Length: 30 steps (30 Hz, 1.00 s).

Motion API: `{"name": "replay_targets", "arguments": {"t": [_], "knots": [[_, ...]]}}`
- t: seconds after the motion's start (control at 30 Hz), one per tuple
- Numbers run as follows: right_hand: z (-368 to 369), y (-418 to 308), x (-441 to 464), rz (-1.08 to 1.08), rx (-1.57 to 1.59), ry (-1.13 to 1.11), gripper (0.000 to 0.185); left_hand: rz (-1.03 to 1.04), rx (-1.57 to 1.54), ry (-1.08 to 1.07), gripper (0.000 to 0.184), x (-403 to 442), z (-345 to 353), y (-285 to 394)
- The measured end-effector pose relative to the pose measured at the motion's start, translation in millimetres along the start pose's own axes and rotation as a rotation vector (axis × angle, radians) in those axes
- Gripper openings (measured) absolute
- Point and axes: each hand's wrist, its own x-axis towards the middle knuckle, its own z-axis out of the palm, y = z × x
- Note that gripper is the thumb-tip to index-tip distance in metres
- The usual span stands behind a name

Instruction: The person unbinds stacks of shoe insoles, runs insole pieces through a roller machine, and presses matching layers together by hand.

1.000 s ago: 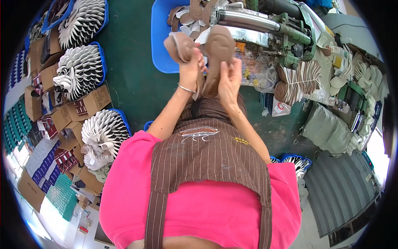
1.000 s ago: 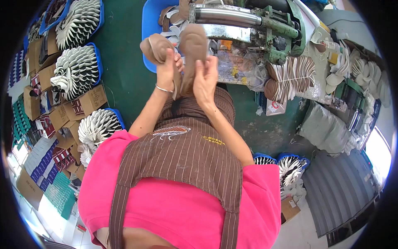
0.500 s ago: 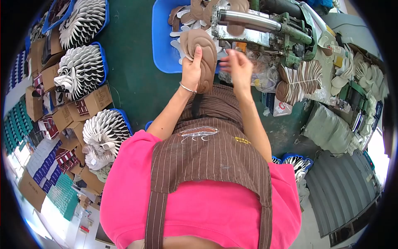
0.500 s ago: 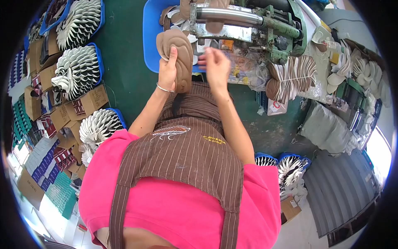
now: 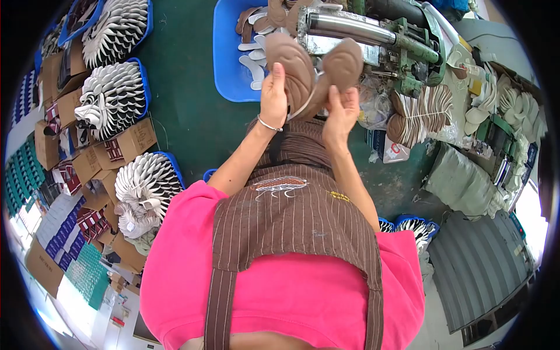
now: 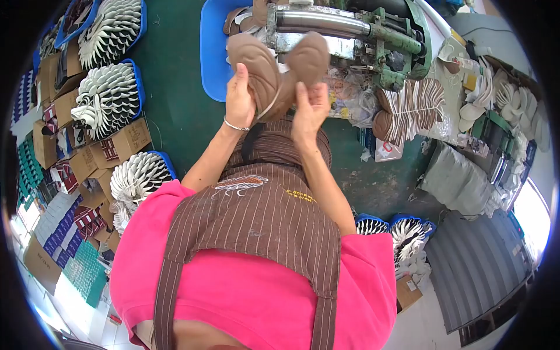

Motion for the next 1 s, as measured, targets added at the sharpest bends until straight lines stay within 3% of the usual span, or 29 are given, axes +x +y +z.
{"name": "replay_targets", "arguments": {"t": [0.07, 0.17, 0.27, 0.37, 0.43, 0.5, 0.63, 0.67, 0.73, 0.8, 0.83, 0.9, 0.93, 1.0], "knots": [[-20.6, 0.4, 10.8, 0.037, -0.014, 0.016, 0.008, 0.052, -0.006, 0.145, 0.044, 5.8, -6.6, 0.3], [-30.4, 6.6, 49.1, -0.289, -0.382, 0.057, 0.013, 0.212, 0.107, 0.237, 0.042, 4.8, -0.2, 11.4], [-9.6, -15.9, 76.1, -0.174, -0.536, 0.11, 0.017, 0.237, 0.338, 0.228, 0.041, 7.9, -11.5, -1.1], [21.7, -38.4, 44.2, 0.218, -0.336, -0.107, 0.021, 0.295, 0.538, 0.258, 0.05, -0.1, 5.1, 7.1], [22.7, -21.0, 11.2, 0.099, -0.405, -0.33, 0.023, 0.29, 0.473, 0.205, 0.041, 0.3, 7.2, 3.5], [25.1, -14.5, -14.6, 0.135, -0.202, -0.304, 0.023, 0.353, 0.311, 0.136, 0.037, -6.2, 20.8, 8.7], [3.2, -13.1, -18.5, 0.067, -0.289, -0.246, 0.013, 0.428, 0.637, 0.037, 0.024, -10.0, 14.4, 11.4], [2.5, -14.3, -21.0, 0.003, -0.29, -0.221, 0.013, 0.585, 0.8, 0.04, 0.021, -11.3, 17.9, 15.3], [1.9, -14.0, -24.1, -0.125, -0.291, -0.172, 0.013, 0.404, 0.721, -0.002, 0.02, -13.7, 27.5, 23.6], [-5.4, -10.0, -18.5, -0.069, -0.293, -0.073, 0.011, 0.237, 0.516, -0.096, 0.019, -7.2, 26.7, 20.9], [-8.6, -7.5, -12.2, -0.048, -0.29, -0.018, 0.011, 0.166, 0.435, -0.037, 0.02, 2.4, 18.4, 25.2], [-13.0, -3.6, 11.2, -0.166, -0.409, 0.032, 0.017, 0.183, 0.507, 0.143, 0.022, 8.9, -0.5, 41.2], [-14.0, -1.3, 26.1, -0.25, -0.475, 0.029, 0.021, 0.192, 0.554, 0.135, 0.022, 13.5, -13.9, 39.6], [-7.3, -4.5, 49.5, -0.203, -0.498, -0.001, 0.034, 0.168, 0.62, 0.09, 0.023, 9.3, -18.9, 34.6]]}}
